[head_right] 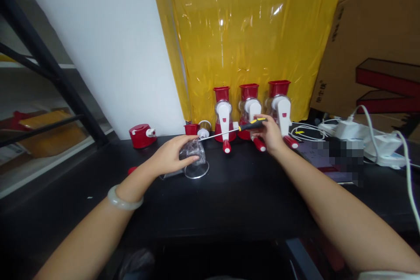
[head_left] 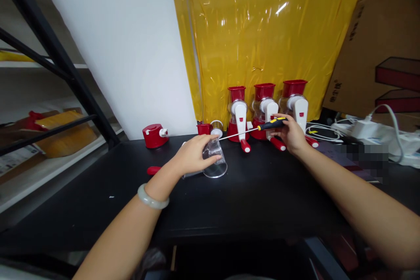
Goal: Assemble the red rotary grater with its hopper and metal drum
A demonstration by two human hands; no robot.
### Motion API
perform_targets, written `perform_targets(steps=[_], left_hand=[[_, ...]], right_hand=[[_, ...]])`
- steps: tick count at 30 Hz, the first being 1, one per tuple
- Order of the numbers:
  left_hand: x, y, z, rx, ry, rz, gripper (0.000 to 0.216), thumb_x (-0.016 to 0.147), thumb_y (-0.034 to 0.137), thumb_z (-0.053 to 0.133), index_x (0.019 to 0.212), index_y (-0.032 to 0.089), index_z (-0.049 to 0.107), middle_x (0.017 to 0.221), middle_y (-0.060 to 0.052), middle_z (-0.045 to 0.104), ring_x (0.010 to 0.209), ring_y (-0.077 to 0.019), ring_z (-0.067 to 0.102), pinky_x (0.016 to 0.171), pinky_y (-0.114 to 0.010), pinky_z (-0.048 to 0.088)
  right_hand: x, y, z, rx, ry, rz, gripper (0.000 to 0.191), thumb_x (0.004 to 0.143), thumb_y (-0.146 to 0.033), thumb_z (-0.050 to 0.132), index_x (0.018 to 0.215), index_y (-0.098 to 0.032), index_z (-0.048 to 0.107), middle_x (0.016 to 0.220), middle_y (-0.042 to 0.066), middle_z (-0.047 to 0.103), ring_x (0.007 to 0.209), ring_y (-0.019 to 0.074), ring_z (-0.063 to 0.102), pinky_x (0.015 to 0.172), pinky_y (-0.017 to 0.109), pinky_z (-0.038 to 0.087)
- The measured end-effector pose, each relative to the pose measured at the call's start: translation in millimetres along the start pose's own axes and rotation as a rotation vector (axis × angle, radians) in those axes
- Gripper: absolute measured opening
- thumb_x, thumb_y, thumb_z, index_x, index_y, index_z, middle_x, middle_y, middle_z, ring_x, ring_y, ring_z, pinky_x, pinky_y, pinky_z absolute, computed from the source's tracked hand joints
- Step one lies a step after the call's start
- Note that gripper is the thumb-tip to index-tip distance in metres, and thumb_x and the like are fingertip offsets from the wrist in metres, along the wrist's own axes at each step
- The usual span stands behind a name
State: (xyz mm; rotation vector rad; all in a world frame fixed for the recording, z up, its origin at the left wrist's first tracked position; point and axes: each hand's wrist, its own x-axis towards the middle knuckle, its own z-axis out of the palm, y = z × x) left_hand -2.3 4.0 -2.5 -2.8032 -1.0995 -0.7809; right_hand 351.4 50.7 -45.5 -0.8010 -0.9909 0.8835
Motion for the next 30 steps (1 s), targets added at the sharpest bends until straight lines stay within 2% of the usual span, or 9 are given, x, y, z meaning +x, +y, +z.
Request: perform_targets(steps=[4,8,10,13,15,20,23,27,30], left_hand=[[0.1,1.5,-0.7,-0.003,0.000,-0.006,0.060,0.087,0.051,0.066,0.138,0.021,0.055,0.127,-0.014,0.068,0.114,-0.0322,0.066,0.099,-0.052,0.054],[0.4,2.4,-1.0,-0.010,-0.001,-0.004,0.059,0.087,0.051,0.066,0.138,0.022,0.056,0.126,-0.014,0.068,0.113,-0.0322,0.067,0.098,-0.053,0.054],[0.4,1.9,-0.7,-0.012,0.002,-0.004,0.059,0.087,0.051,0.067,0.137,0.023,0.056,0.125,-0.014,0.068,0.112,-0.0322,0.067,0.097,-0.054,0.054],[0.2,0.7,-0.3,-0.015,0.006,-0.001,0.059,0.087,0.051,0.067,0.138,0.022,0.056,0.127,-0.014,0.068,0.114,-0.0319,0.066,0.099,-0.053,0.054],[0.0,0.2,-0.3,-0.016,0.002,-0.002,0.060,0.088,0.051,0.066,0.138,0.021,0.056,0.130,-0.014,0.067,0.115,-0.0318,0.066,0.100,-0.052,0.053],[-0.5,0.4,-0.3,-0.011,-0.006,-0.010,0.060,0.088,0.053,0.065,0.138,0.021,0.055,0.130,-0.014,0.067,0.115,-0.0317,0.066,0.099,-0.052,0.054],[-0.8,0.3,-0.1,-0.013,-0.006,-0.013,0.060,0.088,0.054,0.065,0.138,0.021,0.055,0.128,-0.014,0.067,0.114,-0.0316,0.066,0.098,-0.051,0.054],[-0.7,0.3,-0.5,-0.014,-0.011,-0.021,0.060,0.088,0.054,0.065,0.137,0.021,0.056,0.128,-0.014,0.067,0.113,-0.0318,0.066,0.098,-0.052,0.054],[0.0,1.1,-1.0,-0.022,-0.013,-0.022,0.060,0.088,0.053,0.065,0.137,0.020,0.056,0.127,-0.015,0.067,0.113,-0.0318,0.067,0.098,-0.053,0.054]], right_hand=[[1.0,1.1,2.0,-0.042,0.022,0.011,0.027,0.078,-0.036,0.060,0.102,-0.023,0.060,0.068,-0.001,0.067,0.052,0.0156,0.066,0.045,0.025,0.051],[0.7,2.7,2.9,-0.091,0.044,-0.021,0.030,0.079,-0.047,0.068,0.095,-0.023,0.059,0.057,-0.004,0.060,0.043,0.0129,0.057,0.043,0.025,0.050],[0.5,3.3,2.4,-0.085,0.049,-0.035,0.030,0.080,-0.049,0.065,0.092,-0.023,0.059,0.055,-0.005,0.058,0.042,0.0121,0.055,0.043,0.025,0.051],[0.3,3.1,0.8,-0.015,0.006,-0.015,0.026,0.081,-0.047,0.057,0.093,-0.023,0.059,0.063,-0.002,0.063,0.048,0.0147,0.061,0.044,0.027,0.052],[0.1,2.6,0.1,0.018,-0.016,-0.005,0.025,0.077,-0.041,0.056,0.095,-0.024,0.060,0.073,0.000,0.066,0.056,0.0167,0.066,0.044,0.027,0.052],[0.2,2.4,0.7,-0.028,0.018,-0.028,0.030,0.072,-0.034,0.058,0.100,-0.023,0.063,0.079,0.000,0.067,0.060,0.0164,0.069,0.045,0.025,0.051],[0.4,3.4,1.6,-0.076,0.017,-0.039,0.032,0.076,-0.042,0.062,0.101,-0.023,0.060,0.070,-0.001,0.066,0.053,0.0156,0.065,0.046,0.027,0.051],[-0.2,4.6,2.3,-0.115,-0.012,-0.090,0.038,0.078,-0.055,0.068,0.096,-0.024,0.057,0.049,-0.007,0.052,0.041,0.0134,0.055,0.043,0.026,0.047],[-0.1,5.2,1.2,-0.117,-0.011,-0.093,0.035,0.082,-0.057,0.062,0.092,-0.024,0.056,0.048,-0.007,0.050,0.039,0.0134,0.054,0.041,0.025,0.045]])
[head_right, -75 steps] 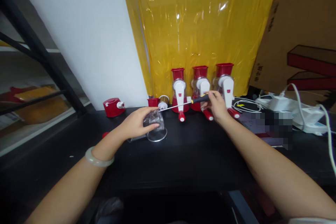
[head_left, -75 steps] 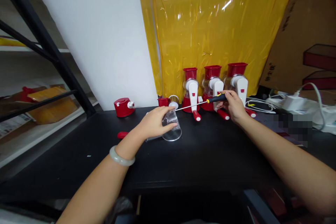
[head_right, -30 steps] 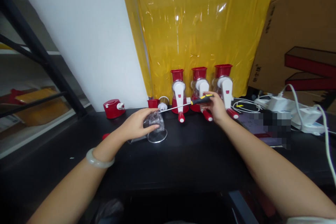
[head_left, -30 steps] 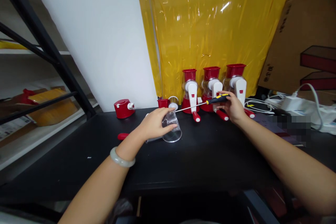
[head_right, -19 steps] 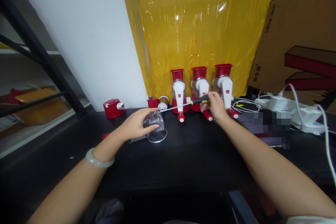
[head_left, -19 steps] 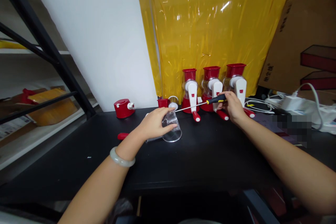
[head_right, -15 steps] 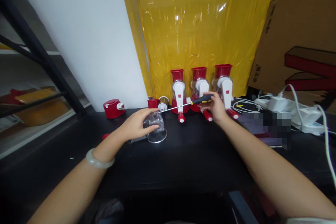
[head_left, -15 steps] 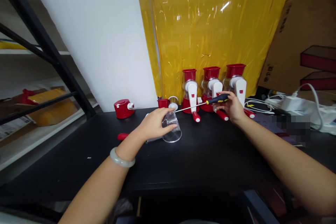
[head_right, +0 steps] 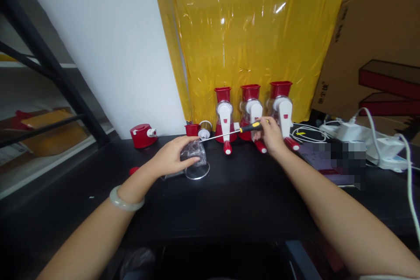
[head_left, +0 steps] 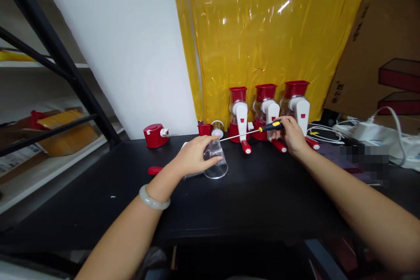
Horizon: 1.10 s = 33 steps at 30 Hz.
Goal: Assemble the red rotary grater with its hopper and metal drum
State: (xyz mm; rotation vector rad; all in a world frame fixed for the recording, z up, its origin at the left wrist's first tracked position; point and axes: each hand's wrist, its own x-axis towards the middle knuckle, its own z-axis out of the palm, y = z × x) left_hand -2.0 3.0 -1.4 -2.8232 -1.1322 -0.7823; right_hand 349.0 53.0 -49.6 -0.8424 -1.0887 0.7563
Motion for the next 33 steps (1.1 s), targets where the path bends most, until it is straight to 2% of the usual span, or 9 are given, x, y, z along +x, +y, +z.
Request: perform_targets(steps=[3,7,12,15,19,22,26,30,33], left_hand=[[0.3,0.6,0.0,-0.012,0.008,0.007,0.059,0.087,0.052,0.066,0.137,0.022,0.056,0.127,-0.014,0.067,0.113,-0.0317,0.066,0.098,-0.053,0.054],[-0.2,-0.8,0.8,-0.009,0.018,0.013,0.060,0.087,0.053,0.066,0.138,0.022,0.056,0.126,-0.014,0.068,0.113,-0.0318,0.066,0.098,-0.053,0.053],[-0.2,-2.2,1.0,0.007,0.003,0.010,0.061,0.088,0.054,0.065,0.138,0.021,0.055,0.128,-0.015,0.067,0.114,-0.0316,0.066,0.099,-0.052,0.054],[0.1,-1.8,0.9,0.013,0.002,0.011,0.060,0.088,0.053,0.065,0.138,0.021,0.055,0.129,-0.015,0.067,0.115,-0.0316,0.066,0.100,-0.051,0.053],[0.1,-2.1,1.5,0.010,0.008,0.010,0.059,0.088,0.053,0.065,0.138,0.022,0.055,0.127,-0.014,0.067,0.115,-0.0317,0.066,0.098,-0.052,0.054],[-0.1,-2.8,2.1,0.007,0.011,0.013,0.059,0.088,0.053,0.065,0.138,0.023,0.055,0.128,-0.014,0.067,0.114,-0.0316,0.066,0.099,-0.052,0.054],[-0.2,-3.0,1.7,0.013,0.007,0.011,0.060,0.088,0.054,0.065,0.138,0.022,0.055,0.129,-0.014,0.067,0.115,-0.0314,0.066,0.099,-0.051,0.054],[-0.4,-2.9,1.1,0.011,0.004,0.008,0.060,0.088,0.054,0.065,0.138,0.021,0.055,0.127,-0.014,0.067,0.114,-0.0317,0.066,0.099,-0.051,0.054],[-0.4,-3.1,1.4,0.007,0.010,0.010,0.060,0.088,0.054,0.065,0.138,0.022,0.055,0.128,-0.014,0.067,0.114,-0.0318,0.066,0.099,-0.051,0.054]], right_hand=[[1.2,0.1,-2.4,0.044,-0.026,0.029,0.031,0.082,-0.053,0.056,0.095,-0.025,0.057,0.066,-0.003,0.062,0.049,0.0160,0.063,0.042,0.027,0.050],[2.0,-1.8,-2.3,0.033,0.004,0.021,0.030,0.077,-0.044,0.061,0.099,-0.025,0.061,0.082,0.000,0.066,0.062,0.0166,0.069,0.046,0.026,0.053],[-0.2,-3.4,2.5,0.009,0.033,0.015,0.040,0.077,-0.055,0.070,0.098,-0.023,0.058,0.060,-0.005,0.060,0.045,0.0136,0.060,0.045,0.026,0.051],[-0.7,-1.8,2.0,-0.023,0.028,-0.010,0.040,0.080,-0.060,0.067,0.091,-0.023,0.057,0.049,-0.007,0.052,0.040,0.0126,0.055,0.042,0.024,0.047],[0.9,-0.2,-2.5,0.059,0.012,0.053,0.033,0.083,-0.054,0.055,0.094,-0.023,0.060,0.069,-0.001,0.066,0.053,0.0157,0.065,0.044,0.026,0.052],[2.1,-1.3,-4.2,0.094,0.003,0.070,0.027,0.079,-0.043,0.058,0.097,-0.024,0.063,0.079,0.000,0.068,0.063,0.0176,0.070,0.047,0.028,0.054],[1.3,-3.4,-1.2,0.046,0.023,0.066,0.029,0.080,-0.046,0.065,0.098,-0.024,0.063,0.067,-0.002,0.065,0.052,0.0161,0.065,0.047,0.028,0.053],[-0.8,-3.7,1.3,0.011,0.004,0.041,0.034,0.081,-0.055,0.066,0.092,-0.023,0.061,0.047,-0.006,0.052,0.042,0.0148,0.058,0.043,0.025,0.046],[-1.3,-3.7,0.3,0.056,0.000,0.076,0.031,0.083,-0.051,0.058,0.093,-0.022,0.062,0.056,-0.002,0.061,0.047,0.0159,0.062,0.044,0.025,0.048]])
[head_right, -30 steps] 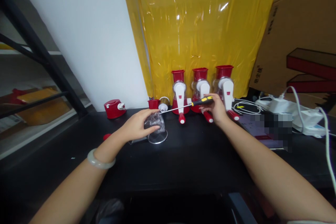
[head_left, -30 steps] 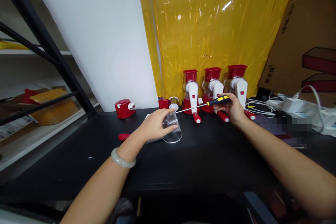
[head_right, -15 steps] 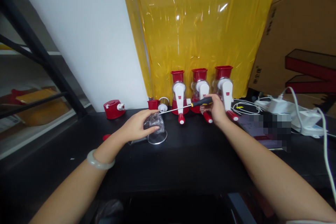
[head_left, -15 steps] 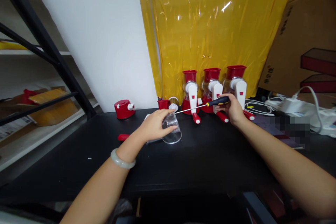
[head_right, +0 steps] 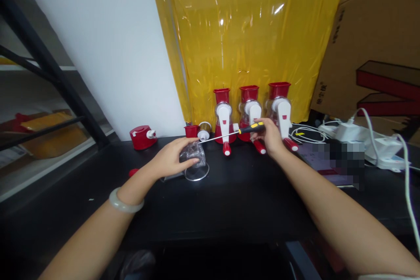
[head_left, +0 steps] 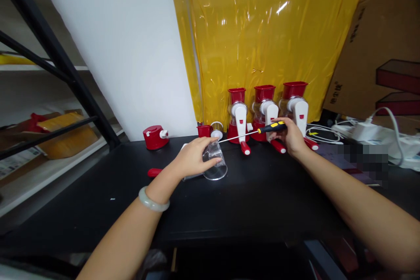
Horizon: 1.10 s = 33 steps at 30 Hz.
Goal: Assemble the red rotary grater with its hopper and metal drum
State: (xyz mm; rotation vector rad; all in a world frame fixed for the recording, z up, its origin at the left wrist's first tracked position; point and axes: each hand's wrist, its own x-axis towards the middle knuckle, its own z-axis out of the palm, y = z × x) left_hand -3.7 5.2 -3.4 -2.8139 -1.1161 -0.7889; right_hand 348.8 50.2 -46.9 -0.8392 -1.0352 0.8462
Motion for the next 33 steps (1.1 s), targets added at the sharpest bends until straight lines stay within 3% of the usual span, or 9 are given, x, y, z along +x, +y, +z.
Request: perform_targets(steps=[5,8,15,22,25,30,33], left_hand=[[0.1,-0.1,0.5,0.001,0.002,0.006,0.059,0.088,0.054,0.065,0.138,0.022,0.055,0.129,-0.014,0.066,0.115,-0.0314,0.066,0.100,-0.051,0.053],[0.3,0.2,0.1,0.003,-0.007,-0.001,0.060,0.088,0.054,0.065,0.137,0.020,0.056,0.129,-0.015,0.066,0.115,-0.0316,0.066,0.100,-0.051,0.053],[0.6,0.1,0.5,0.001,-0.007,-0.001,0.061,0.088,0.054,0.065,0.138,0.020,0.055,0.129,-0.015,0.066,0.115,-0.0316,0.066,0.100,-0.052,0.053],[0.5,0.5,0.0,0.003,-0.008,-0.006,0.061,0.088,0.053,0.065,0.138,0.020,0.055,0.129,-0.015,0.067,0.114,-0.0315,0.066,0.100,-0.051,0.053],[0.5,0.5,0.1,0.002,-0.009,-0.007,0.061,0.088,0.053,0.065,0.137,0.018,0.056,0.128,-0.015,0.067,0.114,-0.0315,0.066,0.100,-0.051,0.053],[-0.2,-0.4,0.3,0.000,-0.003,-0.004,0.061,0.088,0.053,0.066,0.138,0.020,0.055,0.128,-0.015,0.067,0.113,-0.0313,0.066,0.099,-0.051,0.054],[-0.3,-0.4,0.4,-0.005,0.002,0.000,0.061,0.088,0.053,0.066,0.138,0.021,0.055,0.128,-0.014,0.067,0.114,-0.0316,0.066,0.098,-0.051,0.054]], right_hand=[[1.4,0.2,-1.6,0.074,0.017,0.036,0.030,0.071,-0.034,0.058,0.098,-0.022,0.064,0.081,0.000,0.070,0.059,0.0168,0.070,0.046,0.026,0.052],[2.3,0.2,-0.3,0.033,0.038,0.031,0.029,0.073,-0.034,0.062,0.099,-0.022,0.063,0.074,-0.001,0.068,0.056,0.0161,0.069,0.046,0.025,0.052],[0.4,1.2,2.3,-0.047,0.044,-0.007,0.040,0.074,-0.054,0.070,0.096,-0.023,0.057,0.050,-0.006,0.056,0.040,0.0139,0.057,0.043,0.027,0.051],[3.9,5.8,-4.2,0.034,0.017,-0.014,0.030,0.071,-0.039,0.060,0.097,-0.023,0.062,0.076,-0.001,0.070,0.060,0.0184,0.071,0.046,0.027,0.053],[3.8,3.6,-2.9,0.001,0.036,-0.011,0.030,0.074,-0.038,0.062,0.100,-0.022,0.063,0.070,-0.002,0.068,0.054,0.0163,0.068,0.046,0.027,0.053],[0.0,0.8,3.1,-0.038,0.052,-0.030,0.036,0.077,-0.052,0.069,0.097,-0.023,0.059,0.050,-0.007,0.055,0.041,0.0136,0.055,0.043,0.027,0.050],[-0.8,1.3,3.3,-0.048,0.065,-0.029,0.031,0.079,-0.050,0.065,0.094,-0.023,0.059,0.050,-0.006,0.056,0.040,0.0136,0.055,0.042,0.025,0.049]])
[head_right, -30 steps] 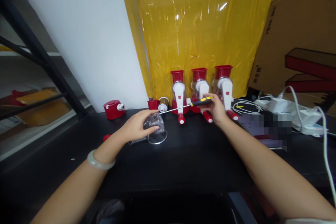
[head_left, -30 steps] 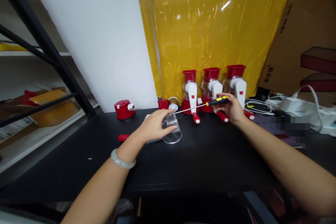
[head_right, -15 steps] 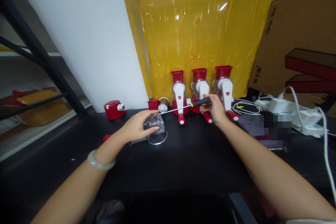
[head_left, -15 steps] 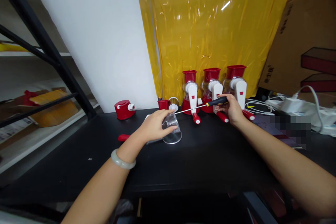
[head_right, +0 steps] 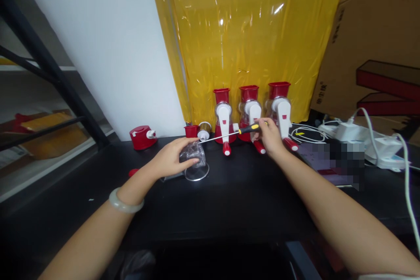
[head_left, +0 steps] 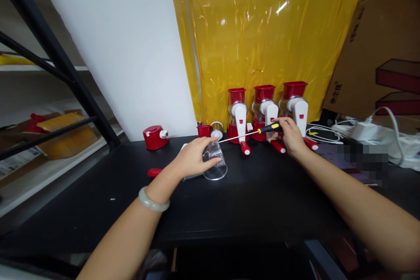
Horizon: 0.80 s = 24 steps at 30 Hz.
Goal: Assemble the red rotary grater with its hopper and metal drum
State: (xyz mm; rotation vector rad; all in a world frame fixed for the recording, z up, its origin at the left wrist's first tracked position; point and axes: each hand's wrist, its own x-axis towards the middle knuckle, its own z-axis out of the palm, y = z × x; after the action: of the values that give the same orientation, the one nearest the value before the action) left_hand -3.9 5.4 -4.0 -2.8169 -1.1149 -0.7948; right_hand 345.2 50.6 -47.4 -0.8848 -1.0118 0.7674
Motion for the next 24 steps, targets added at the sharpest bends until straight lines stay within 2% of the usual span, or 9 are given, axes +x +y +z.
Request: perform_targets(steps=[4,6,12,15,19,22,24], left_hand=[[0.1,0.2,-0.1,0.000,0.002,0.000,0.060,0.088,0.052,0.066,0.138,0.021,0.056,0.129,-0.015,0.066,0.115,-0.0320,0.066,0.099,-0.052,0.053],[0.1,0.1,-0.2,0.003,0.002,-0.002,0.060,0.087,0.053,0.066,0.138,0.021,0.056,0.129,-0.014,0.067,0.115,-0.0320,0.066,0.099,-0.052,0.054],[0.3,0.3,-0.2,0.003,0.006,0.010,0.060,0.088,0.052,0.066,0.138,0.021,0.056,0.129,-0.014,0.067,0.114,-0.0319,0.066,0.099,-0.051,0.053],[0.7,1.0,-0.2,0.002,0.015,0.004,0.059,0.087,0.052,0.067,0.138,0.022,0.057,0.132,-0.014,0.066,0.117,-0.0322,0.066,0.100,-0.052,0.053],[1.2,1.6,-0.1,0.003,0.008,-0.002,0.060,0.087,0.053,0.067,0.138,0.022,0.057,0.132,-0.014,0.066,0.115,-0.0322,0.066,0.100,-0.052,0.053],[1.6,1.6,0.4,0.006,0.005,-0.003,0.060,0.087,0.053,0.066,0.138,0.022,0.057,0.131,-0.014,0.066,0.115,-0.0319,0.066,0.099,-0.052,0.053],[1.7,1.4,0.7,0.005,0.005,0.002,0.060,0.087,0.052,0.067,0.138,0.022,0.056,0.130,-0.014,0.067,0.114,-0.0317,0.066,0.099,-0.052,0.053]], right_hand=[[1.2,-0.3,-2.2,0.057,-0.025,0.013,0.024,0.077,-0.038,0.060,0.096,-0.022,0.060,0.067,-0.001,0.066,0.050,0.0155,0.065,0.043,0.025,0.050],[1.4,-1.5,-2.1,0.057,-0.023,0.012,0.026,0.076,-0.036,0.062,0.097,-0.022,0.061,0.068,-0.001,0.067,0.052,0.0151,0.066,0.045,0.024,0.050],[0.6,-3.1,1.9,0.007,0.000,-0.029,0.040,0.075,-0.055,0.073,0.094,-0.022,0.059,0.051,-0.007,0.056,0.039,0.0119,0.054,0.041,0.024,0.047],[1.7,-1.4,1.1,-0.030,0.002,-0.067,0.041,0.079,-0.060,0.068,0.088,-0.022,0.059,0.045,-0.007,0.050,0.035,0.0111,0.050,0.038,0.023,0.044],[3.8,0.4,-2.5,0.023,-0.002,-0.012,0.033,0.086,-0.052,0.051,0.094,-0.021,0.061,0.061,-0.001,0.064,0.047,0.0146,0.062,0.042,0.025,0.049],[4.8,0.6,-4.1,0.057,-0.003,0.012,0.027,0.081,-0.041,0.054,0.098,-0.022,0.062,0.076,0.001,0.070,0.058,0.0163,0.069,0.043,0.025,0.051],[4.9,0.1,-3.9,0.055,0.000,0.009,0.028,0.078,-0.039,0.057,0.099,-0.022,0.062,0.077,0.001,0.070,0.059,0.0164,0.070,0.044,0.024,0.051]])
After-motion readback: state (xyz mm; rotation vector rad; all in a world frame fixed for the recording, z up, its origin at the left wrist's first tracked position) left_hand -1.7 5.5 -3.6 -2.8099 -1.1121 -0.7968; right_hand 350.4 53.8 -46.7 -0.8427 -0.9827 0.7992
